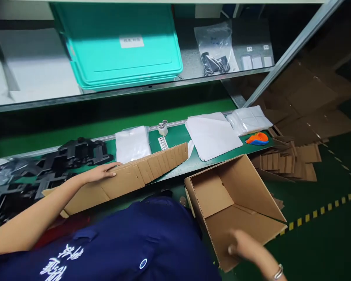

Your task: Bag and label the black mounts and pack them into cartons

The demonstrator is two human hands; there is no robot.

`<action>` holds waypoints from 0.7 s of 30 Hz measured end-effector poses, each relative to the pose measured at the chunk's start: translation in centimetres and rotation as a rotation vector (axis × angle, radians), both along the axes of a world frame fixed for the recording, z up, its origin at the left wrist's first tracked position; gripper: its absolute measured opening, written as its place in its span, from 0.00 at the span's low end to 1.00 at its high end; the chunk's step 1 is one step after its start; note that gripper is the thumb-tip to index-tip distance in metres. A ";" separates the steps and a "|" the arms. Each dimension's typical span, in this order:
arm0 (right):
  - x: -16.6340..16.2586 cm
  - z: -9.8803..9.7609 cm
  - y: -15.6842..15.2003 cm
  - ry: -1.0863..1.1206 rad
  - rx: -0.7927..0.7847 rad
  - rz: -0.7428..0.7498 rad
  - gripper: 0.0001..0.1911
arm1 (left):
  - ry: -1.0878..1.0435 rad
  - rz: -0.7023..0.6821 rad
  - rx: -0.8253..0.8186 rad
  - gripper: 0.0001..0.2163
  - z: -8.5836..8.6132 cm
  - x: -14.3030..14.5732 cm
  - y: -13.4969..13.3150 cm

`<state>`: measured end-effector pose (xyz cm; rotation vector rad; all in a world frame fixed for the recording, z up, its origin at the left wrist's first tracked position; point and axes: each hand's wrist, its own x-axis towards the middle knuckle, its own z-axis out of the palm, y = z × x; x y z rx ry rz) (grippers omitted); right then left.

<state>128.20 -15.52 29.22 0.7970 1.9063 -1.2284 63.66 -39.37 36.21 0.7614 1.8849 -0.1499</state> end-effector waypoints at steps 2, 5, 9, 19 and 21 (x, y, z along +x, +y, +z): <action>-4.5 0.7 4.8 0.062 0.024 -0.175 0.21 | -0.068 -0.006 0.006 0.33 -2.3 -1.8 0.0; -13.4 -0.5 11.0 0.177 0.286 -0.340 0.23 | -0.140 0.006 -0.020 0.34 -5.2 -3.8 -0.6; -25.1 -6.1 15.0 0.087 0.395 0.050 0.21 | -0.204 0.118 -0.057 0.38 -7.9 -5.5 -1.8; -32.2 -21.4 16.9 0.016 0.295 0.427 0.14 | 0.149 -0.113 -0.080 0.30 -11.6 -5.1 -1.5; -32.0 -22.6 17.2 0.057 0.269 0.470 0.16 | 0.302 -0.092 -0.040 0.29 -10.8 -3.7 -0.6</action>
